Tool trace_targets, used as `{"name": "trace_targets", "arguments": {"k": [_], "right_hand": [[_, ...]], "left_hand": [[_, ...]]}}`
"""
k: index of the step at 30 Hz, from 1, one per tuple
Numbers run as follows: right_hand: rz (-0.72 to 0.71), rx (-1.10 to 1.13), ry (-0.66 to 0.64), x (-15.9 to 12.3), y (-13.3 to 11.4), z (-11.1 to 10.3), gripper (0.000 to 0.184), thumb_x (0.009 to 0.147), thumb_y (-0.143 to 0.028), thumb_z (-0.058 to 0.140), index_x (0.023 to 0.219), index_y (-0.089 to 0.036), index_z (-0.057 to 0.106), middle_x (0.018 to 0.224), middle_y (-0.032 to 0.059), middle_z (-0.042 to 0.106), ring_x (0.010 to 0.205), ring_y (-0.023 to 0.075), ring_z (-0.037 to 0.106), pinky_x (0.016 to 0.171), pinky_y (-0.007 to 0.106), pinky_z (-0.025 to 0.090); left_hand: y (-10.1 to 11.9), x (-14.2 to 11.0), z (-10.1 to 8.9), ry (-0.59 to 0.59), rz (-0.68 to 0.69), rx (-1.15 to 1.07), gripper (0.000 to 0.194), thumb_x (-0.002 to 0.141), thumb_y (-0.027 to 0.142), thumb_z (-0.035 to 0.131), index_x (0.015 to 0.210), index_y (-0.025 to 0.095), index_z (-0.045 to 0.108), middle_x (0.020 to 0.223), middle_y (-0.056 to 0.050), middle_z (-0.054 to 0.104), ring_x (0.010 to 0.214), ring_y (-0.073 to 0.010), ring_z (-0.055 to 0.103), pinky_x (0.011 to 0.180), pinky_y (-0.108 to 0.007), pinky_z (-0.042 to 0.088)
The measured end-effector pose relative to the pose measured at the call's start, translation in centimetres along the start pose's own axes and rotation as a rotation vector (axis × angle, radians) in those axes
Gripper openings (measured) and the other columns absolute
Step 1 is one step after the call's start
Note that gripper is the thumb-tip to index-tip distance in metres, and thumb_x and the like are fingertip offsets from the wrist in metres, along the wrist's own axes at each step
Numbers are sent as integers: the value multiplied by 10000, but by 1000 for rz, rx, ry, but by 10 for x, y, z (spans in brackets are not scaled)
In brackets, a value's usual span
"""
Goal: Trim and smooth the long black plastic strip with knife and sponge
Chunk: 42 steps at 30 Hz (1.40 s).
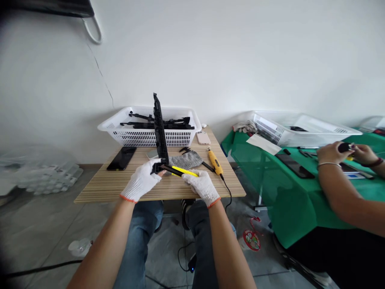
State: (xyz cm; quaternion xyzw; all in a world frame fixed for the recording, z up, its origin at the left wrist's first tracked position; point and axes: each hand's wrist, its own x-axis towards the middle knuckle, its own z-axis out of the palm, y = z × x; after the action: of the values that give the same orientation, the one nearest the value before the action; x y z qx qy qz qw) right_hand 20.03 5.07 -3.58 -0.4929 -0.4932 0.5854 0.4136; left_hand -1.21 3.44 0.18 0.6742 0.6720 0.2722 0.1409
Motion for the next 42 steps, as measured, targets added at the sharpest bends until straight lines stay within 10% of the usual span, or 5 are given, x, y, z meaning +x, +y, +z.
{"name": "trace_targets", "arguments": {"k": [8, 14, 42], "right_hand": [[-181, -50, -66, 1, 9, -2, 444, 659, -353, 614, 1033, -133, 709, 558, -41, 555, 434, 85, 431, 442, 221, 361], [-428, -554, 88, 3, 14, 6, 521, 717, -199, 556, 1213, -235, 712, 1171, 37, 718, 1072, 210, 646, 968, 316, 482], [-536, -1363, 99, -1, 9, 25, 337, 872, -226, 569, 1189, -266, 678, 1046, 62, 703, 943, 238, 624, 772, 332, 395]], "left_hand": [[-6, 0, -1, 25, 82, -123, 411, 826, 262, 662, 1236, 239, 632, 1211, -40, 726, 1124, -220, 673, 949, -322, 528], [-6, 0, -3, -49, -10, 50, 420, 783, 241, 688, 1197, 300, 650, 1144, -13, 743, 1074, -236, 690, 861, -311, 531], [-1, 1, -4, -25, 127, 425, 239, 864, 206, 585, 1090, 251, 651, 1118, -102, 651, 1036, -283, 640, 847, -377, 523]]}}
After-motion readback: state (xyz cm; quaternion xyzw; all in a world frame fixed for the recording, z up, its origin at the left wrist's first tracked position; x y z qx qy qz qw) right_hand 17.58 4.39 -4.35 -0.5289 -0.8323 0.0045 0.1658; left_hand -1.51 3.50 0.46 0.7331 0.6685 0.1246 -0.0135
